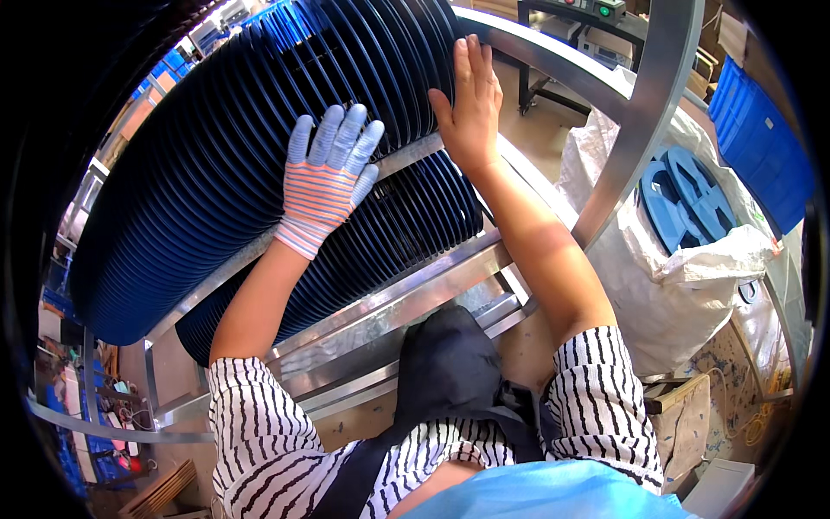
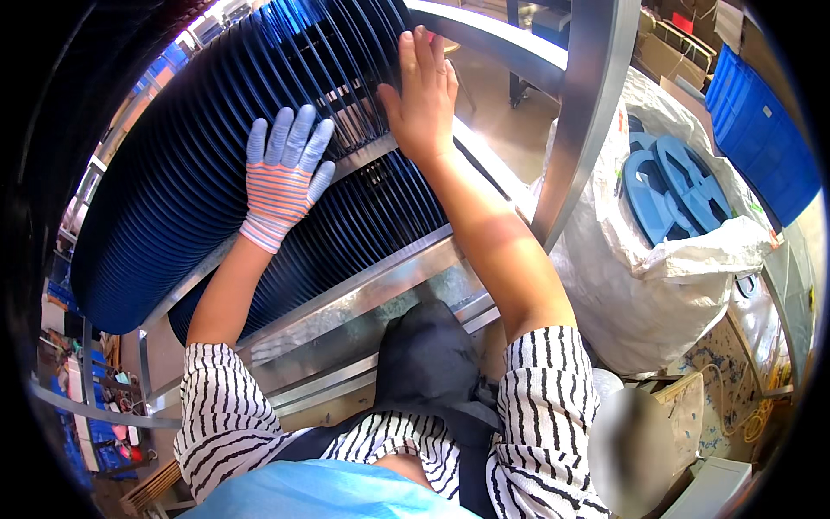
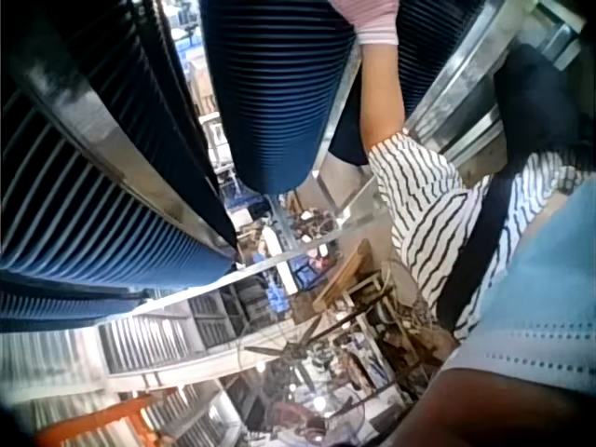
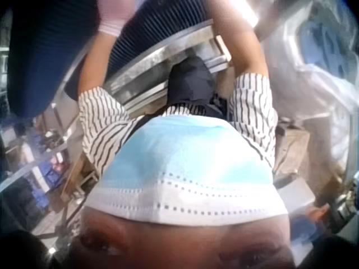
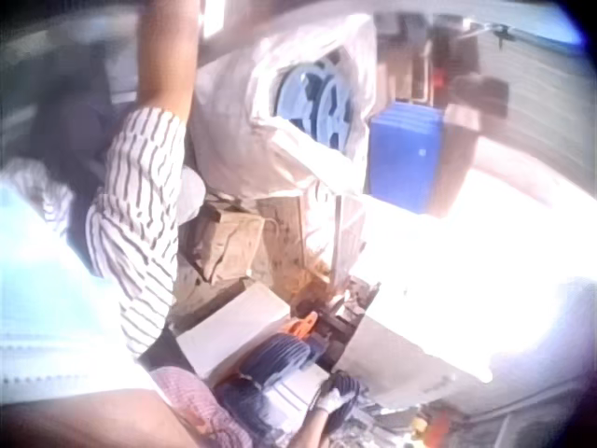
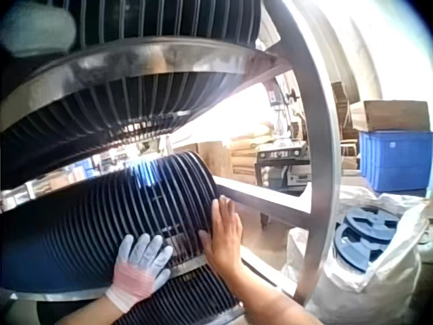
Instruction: The person repeatedly picks up blue plastic fan-like parts from a metal rack and stacks them into a white sack. The person handles the parts one at a time, placing them into the sack and occasionally adjusting the stack.
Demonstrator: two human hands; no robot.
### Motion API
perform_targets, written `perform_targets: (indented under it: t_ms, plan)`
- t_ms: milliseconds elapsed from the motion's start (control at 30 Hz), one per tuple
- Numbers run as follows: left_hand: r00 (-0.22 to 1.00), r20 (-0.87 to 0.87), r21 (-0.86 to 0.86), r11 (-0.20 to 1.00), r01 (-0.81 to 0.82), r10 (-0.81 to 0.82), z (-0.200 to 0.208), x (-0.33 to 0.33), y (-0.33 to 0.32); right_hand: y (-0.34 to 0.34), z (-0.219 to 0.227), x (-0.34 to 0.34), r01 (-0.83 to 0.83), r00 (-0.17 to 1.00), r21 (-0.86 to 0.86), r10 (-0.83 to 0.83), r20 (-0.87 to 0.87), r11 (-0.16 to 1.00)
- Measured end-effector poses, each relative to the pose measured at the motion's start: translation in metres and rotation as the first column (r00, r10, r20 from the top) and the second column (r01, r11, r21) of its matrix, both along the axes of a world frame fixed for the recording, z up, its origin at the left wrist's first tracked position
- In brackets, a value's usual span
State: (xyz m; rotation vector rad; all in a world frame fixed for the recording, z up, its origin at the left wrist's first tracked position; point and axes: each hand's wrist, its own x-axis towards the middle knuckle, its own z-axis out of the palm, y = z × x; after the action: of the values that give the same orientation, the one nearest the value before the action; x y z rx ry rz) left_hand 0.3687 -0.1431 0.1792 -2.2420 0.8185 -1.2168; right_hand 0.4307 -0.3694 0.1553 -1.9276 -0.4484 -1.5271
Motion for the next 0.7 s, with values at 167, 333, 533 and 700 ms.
perform_targets:
  t_ms: [167,333,533,700]
  plan:
    - [0.999,0.028,0.063,0.998,0.032,-0.034,0.002,0.012,-0.025,-0.009,-0.004,0.003,0.021,0.999,-0.001,-0.021,0.025,1.000]
    - [0.999,0.025,0.080,0.996,0.034,-0.036,-0.008,0.037,-0.043,0.003,-0.006,0.000,0.091,0.989,-0.205,-0.113,-0.098,0.974]
    - [0.986,-0.147,0.041,0.995,0.088,-0.081,-0.029,0.027,-0.050,-0.001,-0.004,-0.003,0.066,0.997,-0.054,-0.067,-0.025,0.996]
    - [0.919,-0.391,0.226,0.962,0.154,-0.056,-0.046,-0.009,-0.056,-0.005,-0.009,0.001,0.014,1.000,0.016,-0.014,-0.016,1.000]
